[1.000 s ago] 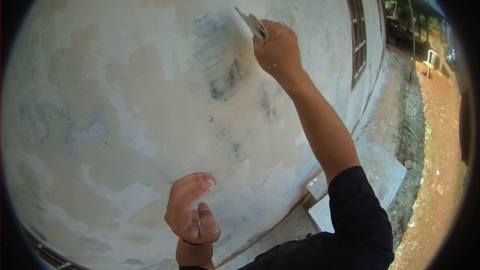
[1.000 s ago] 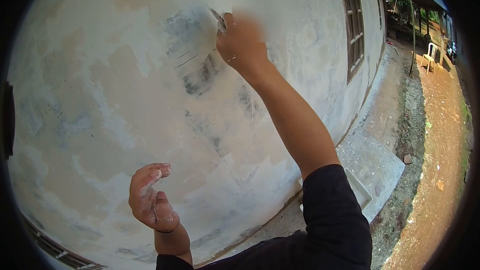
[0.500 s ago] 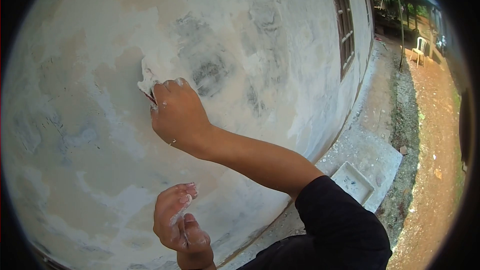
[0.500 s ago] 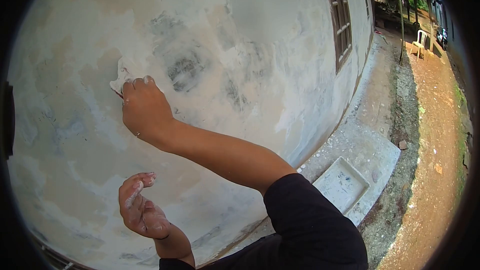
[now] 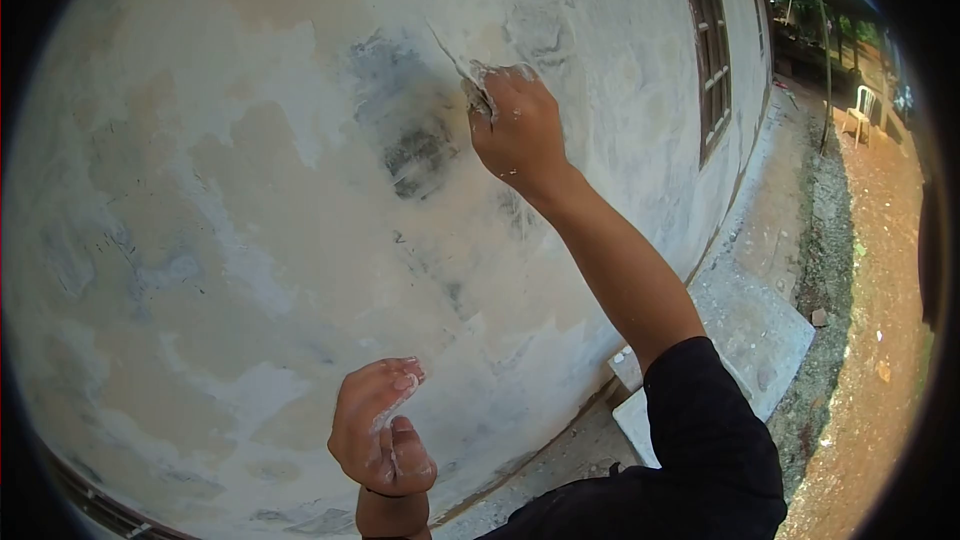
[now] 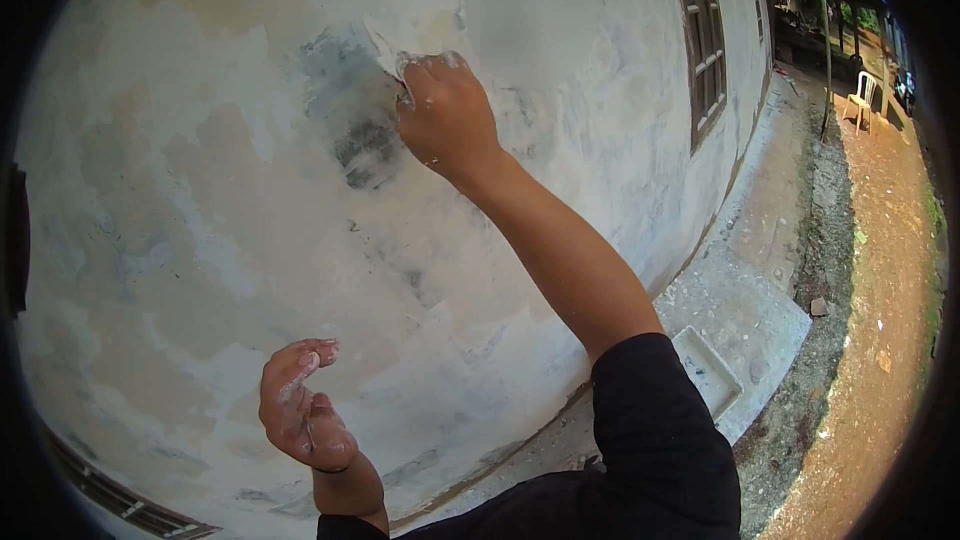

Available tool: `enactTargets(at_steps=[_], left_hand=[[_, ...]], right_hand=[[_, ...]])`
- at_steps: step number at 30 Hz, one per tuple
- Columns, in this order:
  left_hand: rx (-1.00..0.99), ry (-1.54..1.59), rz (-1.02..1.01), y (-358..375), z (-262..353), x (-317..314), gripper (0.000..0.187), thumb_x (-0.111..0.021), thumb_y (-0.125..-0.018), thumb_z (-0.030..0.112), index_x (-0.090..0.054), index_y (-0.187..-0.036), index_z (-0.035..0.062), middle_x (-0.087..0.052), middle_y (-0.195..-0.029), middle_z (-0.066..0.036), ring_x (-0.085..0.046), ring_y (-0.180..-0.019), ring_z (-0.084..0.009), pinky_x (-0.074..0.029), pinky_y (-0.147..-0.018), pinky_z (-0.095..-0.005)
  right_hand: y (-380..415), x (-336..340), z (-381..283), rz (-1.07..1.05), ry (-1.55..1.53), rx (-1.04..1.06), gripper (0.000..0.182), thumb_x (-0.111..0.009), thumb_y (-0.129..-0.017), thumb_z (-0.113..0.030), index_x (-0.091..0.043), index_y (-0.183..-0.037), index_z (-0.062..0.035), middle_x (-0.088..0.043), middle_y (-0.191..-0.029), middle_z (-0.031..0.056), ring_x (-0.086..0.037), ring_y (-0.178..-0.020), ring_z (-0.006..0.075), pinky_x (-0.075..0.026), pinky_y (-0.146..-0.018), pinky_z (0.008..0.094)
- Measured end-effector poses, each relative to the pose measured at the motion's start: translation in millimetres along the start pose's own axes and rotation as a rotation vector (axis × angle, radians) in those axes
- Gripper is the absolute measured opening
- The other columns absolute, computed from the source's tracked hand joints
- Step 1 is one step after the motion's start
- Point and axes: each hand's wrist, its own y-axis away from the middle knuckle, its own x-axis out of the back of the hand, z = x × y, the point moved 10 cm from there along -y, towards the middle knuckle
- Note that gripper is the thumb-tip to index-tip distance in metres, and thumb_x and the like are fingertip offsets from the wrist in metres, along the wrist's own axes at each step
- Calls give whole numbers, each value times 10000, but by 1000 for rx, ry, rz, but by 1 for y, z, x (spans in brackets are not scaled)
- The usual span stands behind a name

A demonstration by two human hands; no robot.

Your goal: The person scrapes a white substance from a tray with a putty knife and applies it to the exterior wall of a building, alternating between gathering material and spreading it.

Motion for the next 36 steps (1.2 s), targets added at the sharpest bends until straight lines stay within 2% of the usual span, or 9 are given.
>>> enactTargets(at_steps=[2, 4, 16, 18, 21, 22, 24, 27, 36], left_hand=[[4, -14, 1, 1, -1, -3, 406, -415, -631, 13, -548, -1002, -83, -585, -879, -214, -600, -788, -314, -515, -668, -353], [17, -20, 5, 2, -1, -5, 402, -417, -635, 11, -549, -1003, -83, -585, -879, -213, -601, -786, -311, -514, -669, -352], [55, -7, -16, 2, -8, -21, 485, -389, -539, 6, -557, -985, -80, -585, -867, -215, -603, -776, -308, -510, -675, -349], [47, 5, -34, 1, -7, -25, 471, -391, -550, 5, -558, -983, -79, -585, -865, -214, -604, -776, -310, -510, -671, -349], [16, 35, -46, 2, -3, -26, 440, -396, -578, 4, -557, -978, -83, -586, -853, -214, -605, -775, -313, -511, -663, -350], [23, 28, -32, 1, -3, -24, 424, -400, -591, 4, -557, -975, -85, -588, -848, -215, -606, -773, -315, -512, -661, -352], [36, 17, -15, 2, -4, -19, 409, -404, -604, 4, -557, -973, -87, -591, -843, -215, -606, -771, -317, -513, -658, -355], [14, -11, -6, 4, -2, -13, 398, -407, -614, -1, -556, -971, -90, -594, -838, -218, -607, -766, -317, -515, -656, -354], [22, -57, 15, 6, -2, 4, 391, -410, -624, -14, -558, -979, -84, -594, -843, -217, -610, -767, -313, -522, -649, -349]], right_hand=[[15, -23, -34, 80, 119, 345, 258, -617, -658, -26, -614, -913, 12, -602, -780, 166, -592, -773, 319, -487, -751, 384], [42, -57, -47, 48, 231, 474, 281, -604, -683, -60, -615, -947, 36, -623, -885, 197, -611, -808, 336, -517, -753, 361], [145, -67, -74, -284, -4, 665, 315, -548, -706, -125, -602, -949, 67, -612, -893, 211, -607, -811, 299, -533, -654, 329], [135, -45, -72, -242, -33, 637, 277, -577, -682, -99, -605, -914, 51, -615, -865, 176, -600, -799, 286, -522, -631, 327], [95, -28, -53, -421, -278, 344, 296, -635, -578, 31, -613, -869, -17, -611, -807, 128, -579, -795, 283, -486, -718, 367], [81, -23, -48, -423, -282, 343, 296, -635, -578, 31, -613, -869, -17, -611, -807, 128, -579, -795, 283, -486, -718, 367], [65, -46, -33, -735, -340, 237, 280, -602, -600, 53, -624, -873, -5, -609, -808, 152, -568, -802, 309, -477, -708, 373], [35, -64, -20, -808, -283, 147, 270, -581, -617, 62, -628, -879, 18, -601, -792, 173, -563, -809, 329, -472, -720, 379], [-8, -80, -11, -563, -179, 317, 332, -591, -596, 64, -601, -925, 16, -600, -820, 131, -537, -852, 298, -467, -749, 370]])
